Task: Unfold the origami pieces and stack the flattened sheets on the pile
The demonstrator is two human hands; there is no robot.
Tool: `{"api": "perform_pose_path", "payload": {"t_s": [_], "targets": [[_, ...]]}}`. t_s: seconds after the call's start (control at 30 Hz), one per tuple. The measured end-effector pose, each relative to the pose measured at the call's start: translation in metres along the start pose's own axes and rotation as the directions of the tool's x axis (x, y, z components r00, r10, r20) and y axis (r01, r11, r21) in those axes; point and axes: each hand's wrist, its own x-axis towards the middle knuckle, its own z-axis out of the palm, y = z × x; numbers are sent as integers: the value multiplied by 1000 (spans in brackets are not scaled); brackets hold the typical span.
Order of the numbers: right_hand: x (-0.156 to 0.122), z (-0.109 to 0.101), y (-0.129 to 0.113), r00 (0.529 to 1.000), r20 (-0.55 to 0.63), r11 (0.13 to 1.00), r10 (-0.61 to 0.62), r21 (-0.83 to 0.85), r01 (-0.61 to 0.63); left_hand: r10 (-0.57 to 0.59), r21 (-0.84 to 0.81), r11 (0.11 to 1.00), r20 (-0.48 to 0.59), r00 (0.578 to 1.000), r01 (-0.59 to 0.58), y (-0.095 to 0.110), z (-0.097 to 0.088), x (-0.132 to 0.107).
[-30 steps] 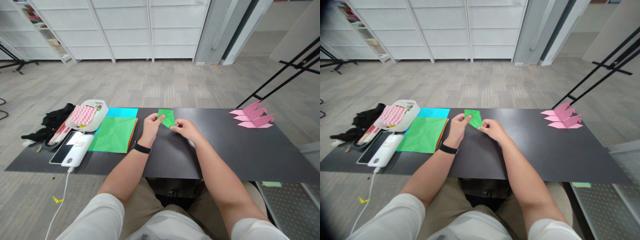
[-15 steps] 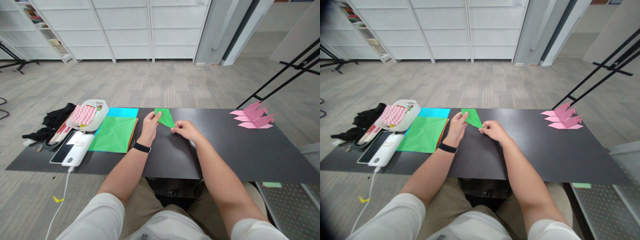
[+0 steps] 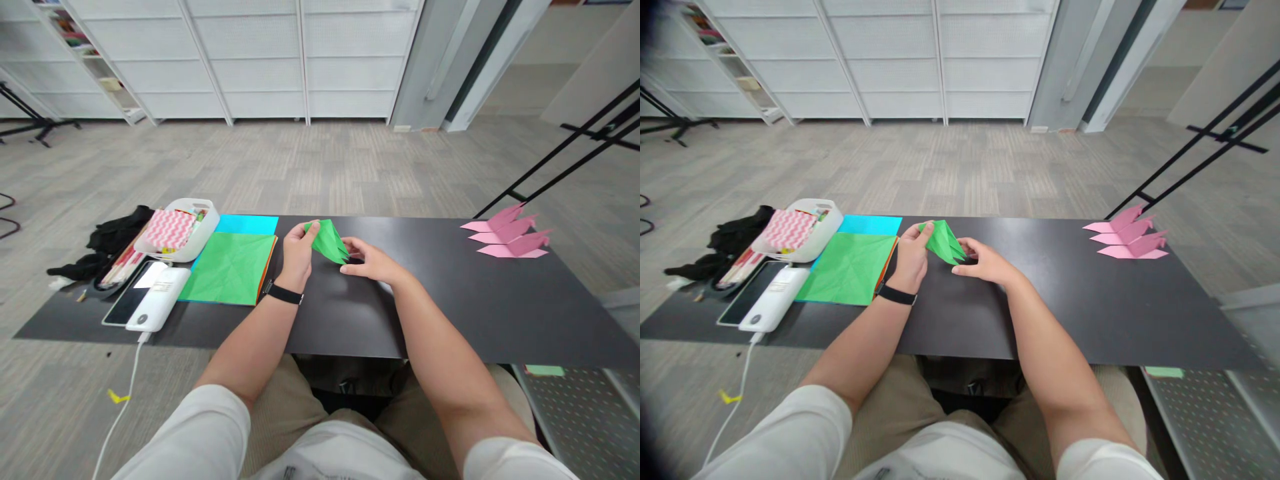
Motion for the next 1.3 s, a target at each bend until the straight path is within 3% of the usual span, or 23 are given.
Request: {"api": "perform_pose_path", "payload": {"t_s": [0.13, 0.27, 0.4, 0.67, 0.93, 1.07, 1.17, 1.3], "targets": [[1, 2, 0, 1000, -1, 999, 6, 32, -6, 13, -14, 1000, -25, 1000, -14, 2, 2, -1], [5, 10, 5, 990, -137, 998, 30, 54, -23, 4, 11, 1000, 43, 999, -4, 3, 5, -9], [8, 15, 9, 970, -240, 998, 40, -33, -49, -2, 37, 999, 90, 996, -1, 1, 9, -14], [8, 8, 12, 961, -272, 990, 45, -115, -79, -138, 16, 990, 209, 968, 137, 3, 7, -12], [6, -1, 6, 957, -284, 979, 58, -171, -111, -134, 21, 991, 96, 986, 132, 5, 0, -4], [5, 0, 1, 916, -401, 946, 9, -293, -138, -172, -69, 983, -35, 984, 170, 4, -4, 1], [4, -1, -1, 864, -494, 901, -98, -412, -133, -255, -55, 965, 51, 965, 258, 1, -1, -3], [3, -2, -2, 826, -514, 850, -232, -520, -84, -216, 42, 976, 159, 963, 212, -2, 7, -13]]}}
